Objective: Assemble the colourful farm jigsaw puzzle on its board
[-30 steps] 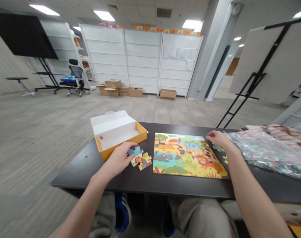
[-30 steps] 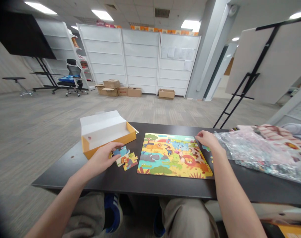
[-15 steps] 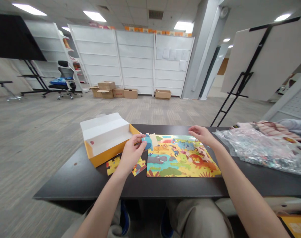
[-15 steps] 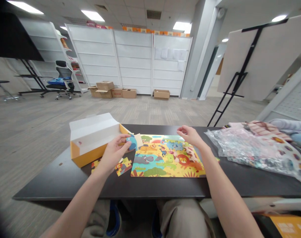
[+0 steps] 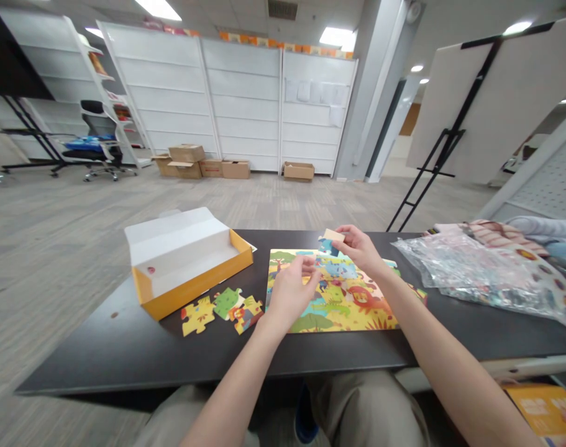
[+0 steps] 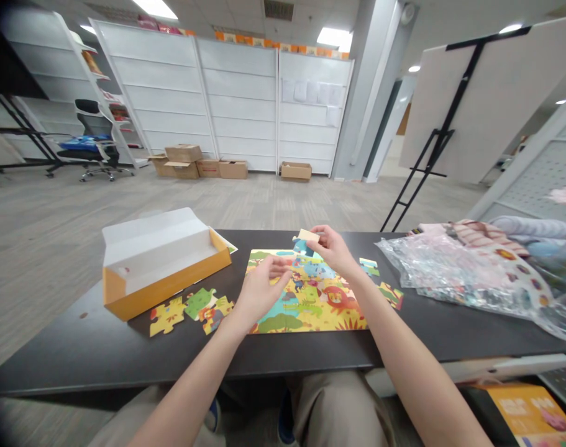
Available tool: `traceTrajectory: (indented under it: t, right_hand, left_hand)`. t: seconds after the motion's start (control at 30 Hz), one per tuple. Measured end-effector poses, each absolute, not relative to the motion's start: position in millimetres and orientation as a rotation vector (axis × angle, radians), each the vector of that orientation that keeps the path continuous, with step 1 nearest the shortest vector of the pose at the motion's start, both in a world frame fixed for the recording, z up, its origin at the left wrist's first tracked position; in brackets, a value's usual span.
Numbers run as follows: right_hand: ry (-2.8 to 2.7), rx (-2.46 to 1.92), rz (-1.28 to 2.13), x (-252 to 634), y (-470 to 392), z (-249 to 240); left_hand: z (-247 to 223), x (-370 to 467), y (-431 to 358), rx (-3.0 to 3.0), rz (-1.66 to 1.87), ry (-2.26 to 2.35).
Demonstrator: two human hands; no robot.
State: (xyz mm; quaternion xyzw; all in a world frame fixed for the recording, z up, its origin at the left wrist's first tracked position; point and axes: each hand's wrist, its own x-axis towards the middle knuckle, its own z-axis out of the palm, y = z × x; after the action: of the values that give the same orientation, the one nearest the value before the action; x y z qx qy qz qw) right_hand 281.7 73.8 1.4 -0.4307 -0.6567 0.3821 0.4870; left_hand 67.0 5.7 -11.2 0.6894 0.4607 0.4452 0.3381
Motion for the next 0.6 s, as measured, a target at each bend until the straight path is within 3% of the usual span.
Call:
traceTrajectory:
  t: [0.2,0.6]
  right_hand:
    - [-1.650,-1.273,0.758,308.7,100.8,-27.2]
    - [-1.817,-1.362,0.623,305.2,116.8,-52.4]
  left_hand:
    - [-16.4,57.9,-1.2,2.423,0.589,1.451]
    - [-14.9,47.8,-11.2,2.620,0.427,1.305]
